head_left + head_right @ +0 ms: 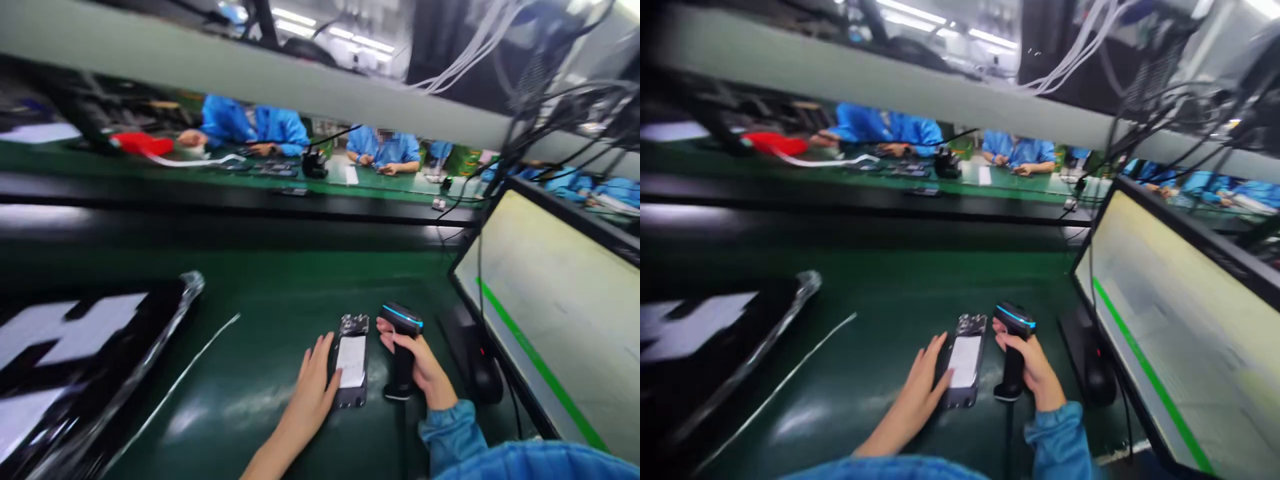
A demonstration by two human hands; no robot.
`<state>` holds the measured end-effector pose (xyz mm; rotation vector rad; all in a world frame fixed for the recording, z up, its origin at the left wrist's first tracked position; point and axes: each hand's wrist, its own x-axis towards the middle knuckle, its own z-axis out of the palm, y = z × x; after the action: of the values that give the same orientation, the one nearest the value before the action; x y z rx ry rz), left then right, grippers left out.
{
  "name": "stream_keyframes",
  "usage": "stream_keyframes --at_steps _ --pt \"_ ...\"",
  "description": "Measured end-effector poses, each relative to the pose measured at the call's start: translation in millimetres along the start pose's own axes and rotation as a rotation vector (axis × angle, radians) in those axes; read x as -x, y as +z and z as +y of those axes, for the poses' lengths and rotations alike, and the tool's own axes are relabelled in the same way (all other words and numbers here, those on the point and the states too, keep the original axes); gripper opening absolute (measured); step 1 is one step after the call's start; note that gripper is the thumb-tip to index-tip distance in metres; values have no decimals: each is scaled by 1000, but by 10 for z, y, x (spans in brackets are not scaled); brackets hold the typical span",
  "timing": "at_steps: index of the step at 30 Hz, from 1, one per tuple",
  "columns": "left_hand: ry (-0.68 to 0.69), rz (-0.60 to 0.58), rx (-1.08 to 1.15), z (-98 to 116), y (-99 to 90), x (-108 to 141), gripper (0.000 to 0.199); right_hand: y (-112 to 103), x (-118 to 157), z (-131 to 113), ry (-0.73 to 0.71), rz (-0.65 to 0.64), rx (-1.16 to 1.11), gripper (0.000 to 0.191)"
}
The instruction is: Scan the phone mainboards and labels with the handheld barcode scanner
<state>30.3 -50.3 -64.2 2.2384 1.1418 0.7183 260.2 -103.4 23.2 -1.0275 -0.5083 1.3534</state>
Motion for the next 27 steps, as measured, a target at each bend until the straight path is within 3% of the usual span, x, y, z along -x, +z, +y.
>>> stream_keyframes --at_steps 5,12,18,27 --pt "-16 -49 62 365 -65 -218 70 -9 147 -11 114 -160 141 29" --pt "-14 -8 -56 516 2 -350 91 181 -405 -41 94 -223 164 31" --pt "45 -107 -179 478 -14 -266 52 201 -622 -41 134 -227 138 30" --pt "-33 -134 -258 544 -128 -285 43 196 -624 33 103 -229 134 24"
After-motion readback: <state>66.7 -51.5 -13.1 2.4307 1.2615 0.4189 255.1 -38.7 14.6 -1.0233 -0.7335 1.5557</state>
